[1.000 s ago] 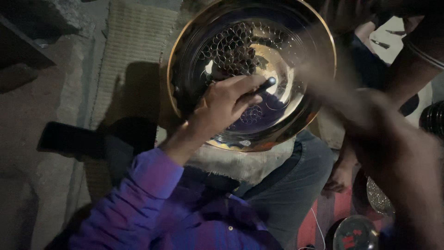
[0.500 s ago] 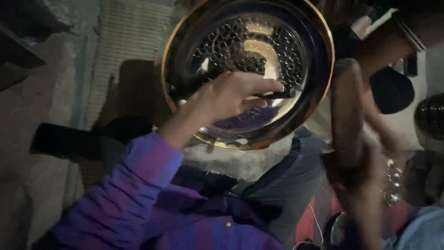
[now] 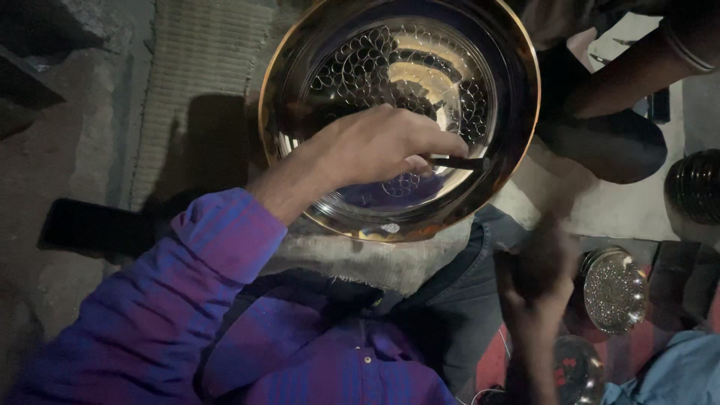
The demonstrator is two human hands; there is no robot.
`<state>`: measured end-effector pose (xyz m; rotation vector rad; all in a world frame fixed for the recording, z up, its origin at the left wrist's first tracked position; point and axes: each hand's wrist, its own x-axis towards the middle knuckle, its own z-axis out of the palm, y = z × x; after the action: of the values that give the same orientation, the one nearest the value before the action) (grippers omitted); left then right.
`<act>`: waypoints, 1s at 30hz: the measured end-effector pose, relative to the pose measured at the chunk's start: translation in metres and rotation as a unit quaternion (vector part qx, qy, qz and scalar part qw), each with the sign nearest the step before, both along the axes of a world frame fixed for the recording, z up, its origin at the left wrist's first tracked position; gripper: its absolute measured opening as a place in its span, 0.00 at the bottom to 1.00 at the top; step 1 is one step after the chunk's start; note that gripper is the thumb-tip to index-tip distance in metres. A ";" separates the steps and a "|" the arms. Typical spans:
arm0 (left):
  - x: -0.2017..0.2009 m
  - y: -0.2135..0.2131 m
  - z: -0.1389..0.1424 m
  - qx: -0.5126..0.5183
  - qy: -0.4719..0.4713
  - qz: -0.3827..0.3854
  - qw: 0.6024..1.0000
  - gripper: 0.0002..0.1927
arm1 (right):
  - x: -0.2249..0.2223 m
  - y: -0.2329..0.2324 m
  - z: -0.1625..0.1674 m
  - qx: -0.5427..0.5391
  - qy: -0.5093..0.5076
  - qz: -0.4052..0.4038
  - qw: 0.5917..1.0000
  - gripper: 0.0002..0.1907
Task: The person sits on the floor holding a punch against a brass plate and repeatedly strikes the punch with a wooden mallet, working around the plate to emboss a decorative pattern. The plate rests on a padded block, and the person repositions the punch across the surface as the pattern builds.
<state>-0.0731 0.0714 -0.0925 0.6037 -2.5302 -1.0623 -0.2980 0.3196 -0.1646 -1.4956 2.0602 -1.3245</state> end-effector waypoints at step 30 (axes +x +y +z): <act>0.003 -0.001 0.033 -0.107 -0.118 -0.094 0.983 0.23 | 0.018 0.014 -0.066 -0.052 -0.145 -0.063 0.986 0.41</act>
<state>-0.0697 0.0701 -0.0590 0.4617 -2.9088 -0.7986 -0.2804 0.3333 -0.2306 -1.1437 1.9485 -1.6140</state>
